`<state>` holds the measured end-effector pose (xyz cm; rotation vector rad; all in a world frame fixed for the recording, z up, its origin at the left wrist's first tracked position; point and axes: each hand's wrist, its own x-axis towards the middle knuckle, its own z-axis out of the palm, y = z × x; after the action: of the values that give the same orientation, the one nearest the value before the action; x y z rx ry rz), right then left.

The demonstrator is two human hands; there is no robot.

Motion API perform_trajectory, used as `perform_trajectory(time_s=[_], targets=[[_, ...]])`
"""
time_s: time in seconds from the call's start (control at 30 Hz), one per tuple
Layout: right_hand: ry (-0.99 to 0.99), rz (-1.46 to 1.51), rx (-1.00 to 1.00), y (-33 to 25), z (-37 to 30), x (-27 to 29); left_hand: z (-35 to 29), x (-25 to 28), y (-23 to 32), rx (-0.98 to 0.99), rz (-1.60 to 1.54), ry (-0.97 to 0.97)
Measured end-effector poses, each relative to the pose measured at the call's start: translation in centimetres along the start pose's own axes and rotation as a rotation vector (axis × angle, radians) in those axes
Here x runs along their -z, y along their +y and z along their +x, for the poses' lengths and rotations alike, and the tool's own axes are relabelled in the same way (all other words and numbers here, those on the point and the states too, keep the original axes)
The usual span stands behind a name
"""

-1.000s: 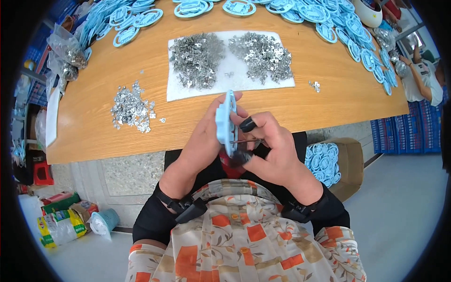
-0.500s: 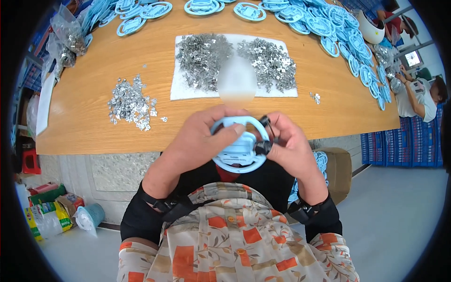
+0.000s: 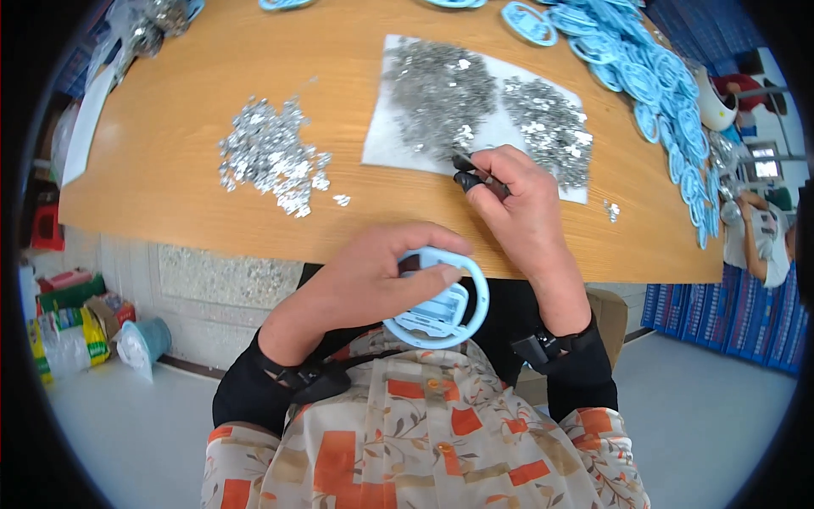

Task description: Assembling small metal decorative pieces into blue plastic circular frames.

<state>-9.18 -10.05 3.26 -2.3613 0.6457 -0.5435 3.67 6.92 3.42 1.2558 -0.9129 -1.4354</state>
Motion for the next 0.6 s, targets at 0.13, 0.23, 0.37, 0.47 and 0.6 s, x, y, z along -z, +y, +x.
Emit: perform_trajectory(time_s=[0.13, 0.23, 0.37, 0.47, 0.6], targets=[[-0.153, 0.072, 0.067, -2.5, 0.7, -2.3, -0.6, 0.8, -0.7, -0.037, 0.088, -0.103], [-0.258, 0.084, 0.233, -3.9, 1.8, -4.2, -1.8, 0.9, -1.8, -0.059, 0.009, -0.067], [-0.277, -0.006, 0.346, -4.4, 2.3, -6.1, -3.8, 1.8, -1.4, -0.036, 0.024, -0.047], [-0.318, -0.17, 0.356, -4.9, 1.8, -6.6, -5.6, 2.5, -1.0, 0.012, -0.034, 0.016], [-0.36, -0.213, 0.354, -4.7, -0.7, -3.6, -7.9, 3.8, -0.8, 0.07, -0.14, 0.073]])
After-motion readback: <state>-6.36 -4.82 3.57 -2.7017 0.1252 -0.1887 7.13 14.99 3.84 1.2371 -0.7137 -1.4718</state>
